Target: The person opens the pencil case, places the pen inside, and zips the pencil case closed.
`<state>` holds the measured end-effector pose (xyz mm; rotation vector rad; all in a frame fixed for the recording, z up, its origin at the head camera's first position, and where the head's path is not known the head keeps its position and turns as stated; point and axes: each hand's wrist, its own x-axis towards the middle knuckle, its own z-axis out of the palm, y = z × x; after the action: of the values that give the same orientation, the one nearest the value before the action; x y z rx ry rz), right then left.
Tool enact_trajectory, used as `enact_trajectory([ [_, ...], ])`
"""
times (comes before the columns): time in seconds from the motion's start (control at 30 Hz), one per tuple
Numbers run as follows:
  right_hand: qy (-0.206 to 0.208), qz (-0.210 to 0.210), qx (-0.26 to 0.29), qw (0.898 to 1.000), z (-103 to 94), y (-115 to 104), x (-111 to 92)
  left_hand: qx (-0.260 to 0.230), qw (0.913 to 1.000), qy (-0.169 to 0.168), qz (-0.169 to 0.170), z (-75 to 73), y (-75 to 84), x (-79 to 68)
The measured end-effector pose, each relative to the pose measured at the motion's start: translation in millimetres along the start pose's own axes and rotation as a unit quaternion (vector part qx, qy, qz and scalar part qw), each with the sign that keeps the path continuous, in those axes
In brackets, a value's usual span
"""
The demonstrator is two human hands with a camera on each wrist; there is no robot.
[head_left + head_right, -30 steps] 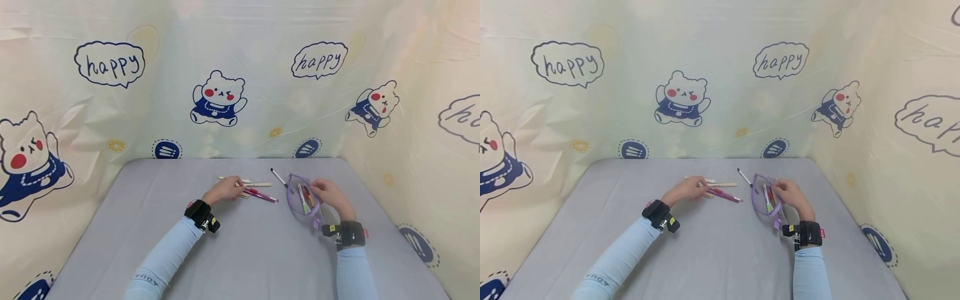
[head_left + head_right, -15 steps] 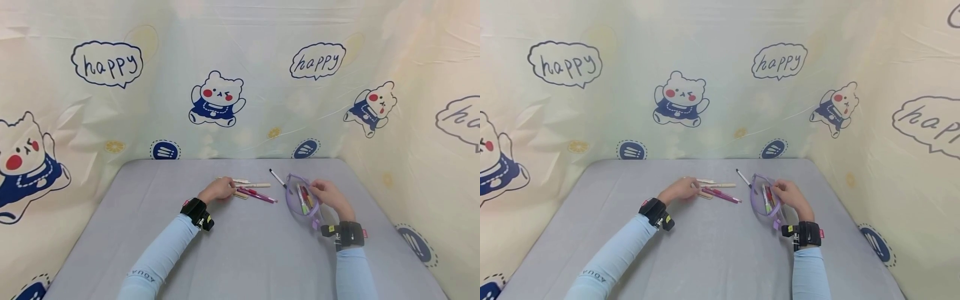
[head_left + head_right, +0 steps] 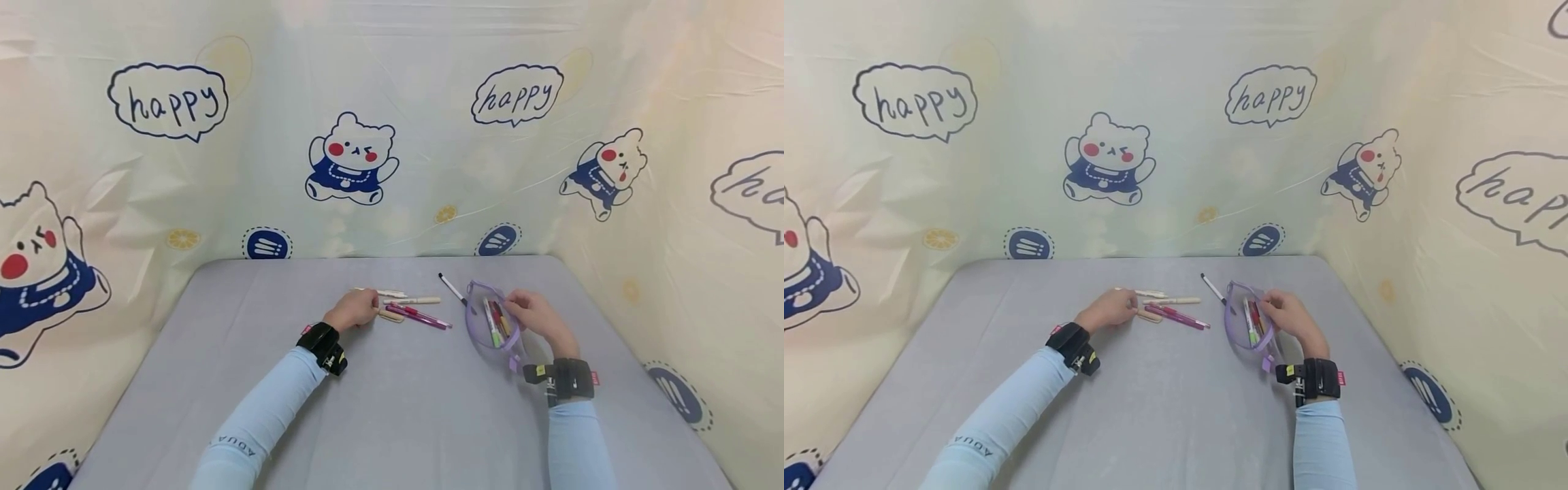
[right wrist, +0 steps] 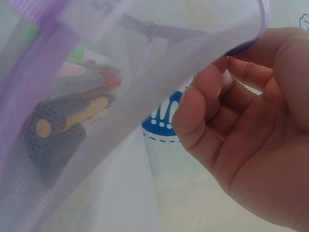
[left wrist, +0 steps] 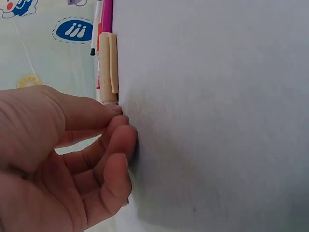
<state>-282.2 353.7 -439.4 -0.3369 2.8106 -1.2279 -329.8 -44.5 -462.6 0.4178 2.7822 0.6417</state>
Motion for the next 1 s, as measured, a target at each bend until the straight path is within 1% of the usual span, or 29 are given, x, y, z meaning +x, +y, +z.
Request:
enact_trajectory([
  [0.17,0.000,0.002,-0.007,1.000,-0.3,-1.4,0.2,0.040,0.9992,0.005,0.006,2.2,-0.2,3.6],
  [0.37,-0.001,0.010,-0.016,1.000,0.2,-1.9,1.1,0.074,0.9958,0.000,0.053,1.6,-1.4,3.4],
  [0.47,0.000,0.009,-0.015,1.000,0.1,-1.8,1.2,0.086,0.9940,-0.001,0.068,-0.8,-1.3,2.6],
  [0.63,-0.002,0.005,-0.015,1.000,-0.5,-2.3,0.7,0.095,0.9915,-0.003,0.088,-4.8,1.0,0.8],
  [0.77,0.001,0.006,-0.013,1.000,0.2,-1.2,0.7,0.088,0.9906,-0.005,0.104,-5.3,1.8,0.0],
  [0.9,0.000,0.002,-0.009,1.000,0.6,-1.8,0.4,0.079,0.9909,-0.006,0.109,-5.2,1.5,0.5],
  [1.0,-0.001,0.002,-0.008,1.000,0.7,-2.2,0.5,0.075,0.9919,-0.007,0.103,-5.0,1.6,2.0],
])
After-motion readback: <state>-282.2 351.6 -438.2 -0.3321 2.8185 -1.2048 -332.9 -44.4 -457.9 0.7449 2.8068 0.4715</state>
